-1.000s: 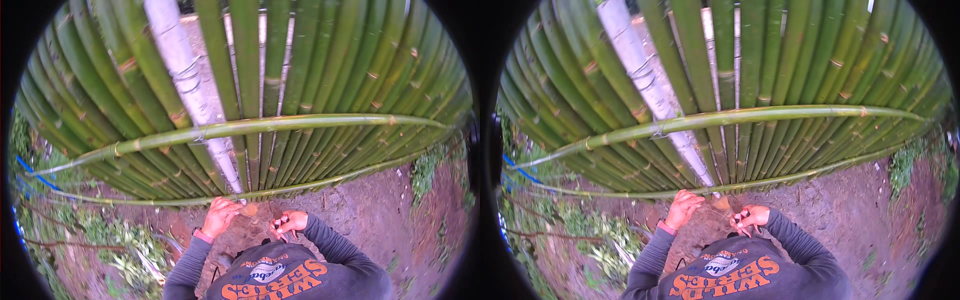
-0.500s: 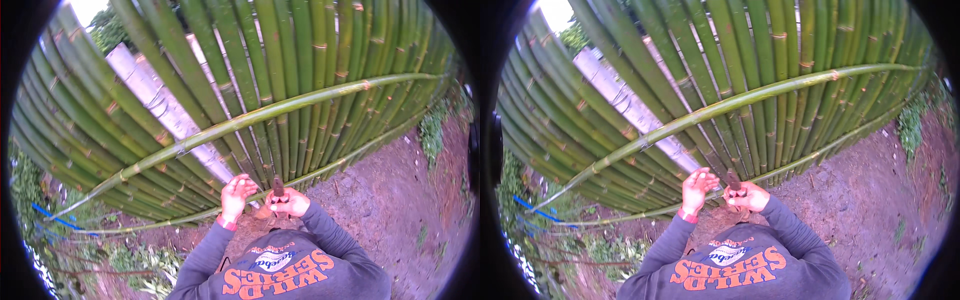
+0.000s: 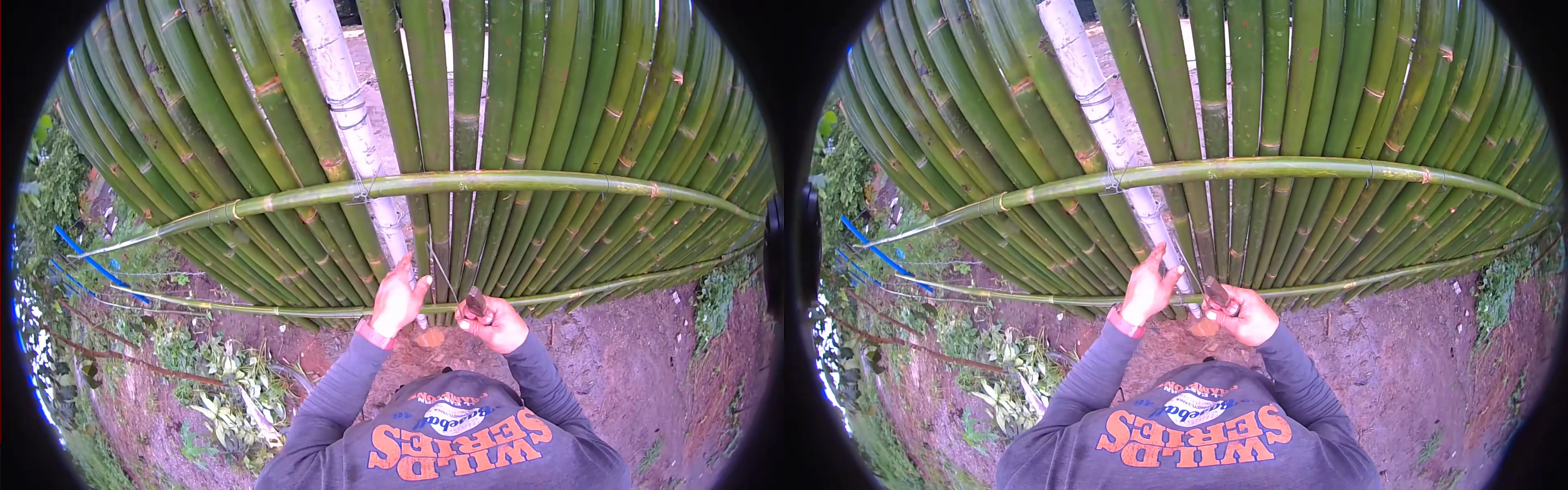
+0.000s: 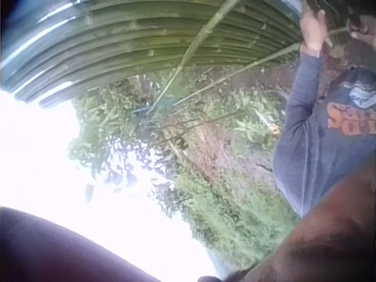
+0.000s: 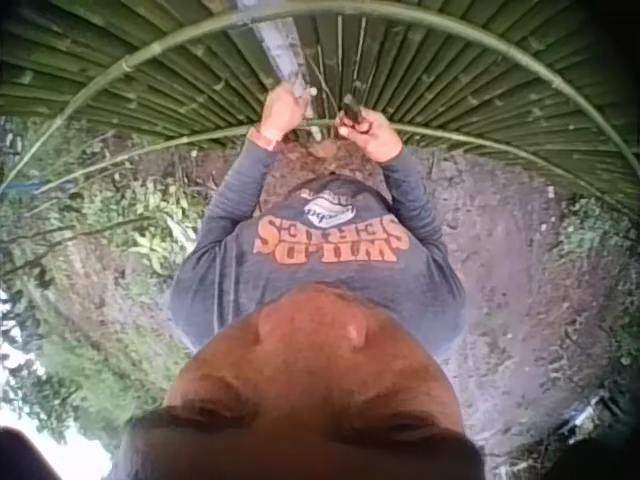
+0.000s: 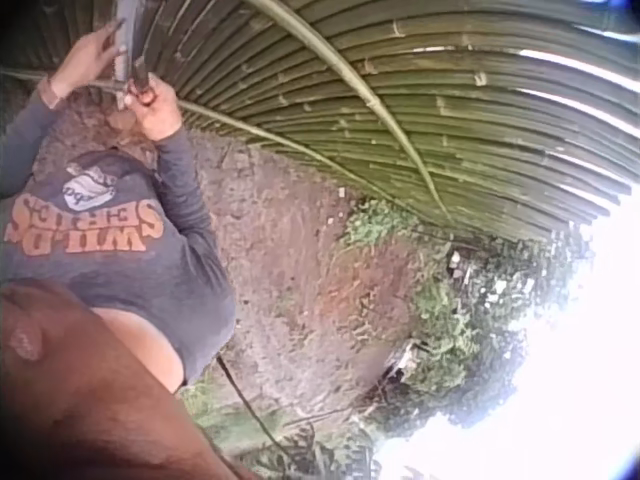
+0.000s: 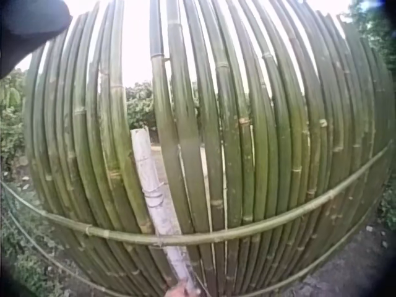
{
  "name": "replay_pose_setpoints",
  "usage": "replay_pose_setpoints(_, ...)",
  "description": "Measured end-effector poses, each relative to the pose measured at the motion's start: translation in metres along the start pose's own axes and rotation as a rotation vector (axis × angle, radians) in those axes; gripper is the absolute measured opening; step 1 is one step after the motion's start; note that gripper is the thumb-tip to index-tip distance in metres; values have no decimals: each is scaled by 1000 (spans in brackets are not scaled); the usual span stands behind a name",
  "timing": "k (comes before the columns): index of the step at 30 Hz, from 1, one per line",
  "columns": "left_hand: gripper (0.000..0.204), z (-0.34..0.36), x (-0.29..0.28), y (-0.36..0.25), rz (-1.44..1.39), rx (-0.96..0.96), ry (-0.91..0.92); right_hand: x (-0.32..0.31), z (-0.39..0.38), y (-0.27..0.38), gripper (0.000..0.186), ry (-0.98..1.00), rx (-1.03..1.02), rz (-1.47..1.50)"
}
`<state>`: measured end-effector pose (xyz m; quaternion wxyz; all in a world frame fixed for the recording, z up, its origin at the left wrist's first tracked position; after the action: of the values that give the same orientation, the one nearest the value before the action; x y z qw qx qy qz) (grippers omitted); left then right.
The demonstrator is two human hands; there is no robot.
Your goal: The person builds a bamboo fence by securing vertical bamboo poles to a horizontal cross-bar with wire, using pliers to twist and cut the wire.
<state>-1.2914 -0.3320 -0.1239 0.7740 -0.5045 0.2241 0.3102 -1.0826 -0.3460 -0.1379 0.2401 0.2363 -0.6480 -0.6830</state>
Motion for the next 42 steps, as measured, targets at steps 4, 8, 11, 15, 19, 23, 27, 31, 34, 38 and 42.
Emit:
replay_pose_setpoints(4, 28, -27, 16, -26, -952, -132, 204, 7, 8, 1, 17, -124, -46, -190)
replay_pose_setpoints(8, 19, -21, 15, -40, -959, 28, 113, 15, 8, 34, 22, -283, -117, -375)
replay_pose_setpoints(11, 18, -11, -6, -53, -977, 23, 54, 20, 8, 23, 19, -364, -106, -296)
replay_pose_setpoints(15, 22, 4, -26, -36, -1035, -106, 43, 17, 2, -49, 24, -386, -39, 75)
replay_pose_setpoints(19, 23, 20, -49, -39, -898, -14, 39, 34, -31, -82, 20, -152, 236, 613)
replay_pose_setpoints(23, 22, 25, -64, -41, -829, -9, -71, 42, -47, -90, 45, 80, 283, 638)
replay_pose_setpoints(27, 22, 44, -70, -52, -795, 34, -150, 42, -47, -105, 71, 185, 312, 638)
replay_pose_setpoints(31, 22, 68, -68, -56, -733, 45, -243, 41, -49, -104, 74, 196, 330, 657)
replay_pose_setpoints(34, 21, 79, -60, -58, -702, 82, -303, 36, -50, -103, 75, 169, 315, 696)
replay_pose_setpoints(38, 21, 81, -49, -50, -702, 96, -322, 32, -47, -106, 77, 159, 313, 722)
replay_pose_setpoints(42, 20, 76, -49, -44, -748, 73, -304, 32, -42, -110, 74, 41, 267, 594)
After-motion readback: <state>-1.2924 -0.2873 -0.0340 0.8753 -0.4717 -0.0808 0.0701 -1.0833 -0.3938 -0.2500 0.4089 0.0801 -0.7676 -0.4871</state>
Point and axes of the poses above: each hand's wrist, its own z-axis towards the middle knuckle, its own x-axis out of the palm, y = z × x, the point moved 4 cm from there along z, towards the middle knuckle, and after that the axes turned 7 degrees about x, right-handed, at the moved point
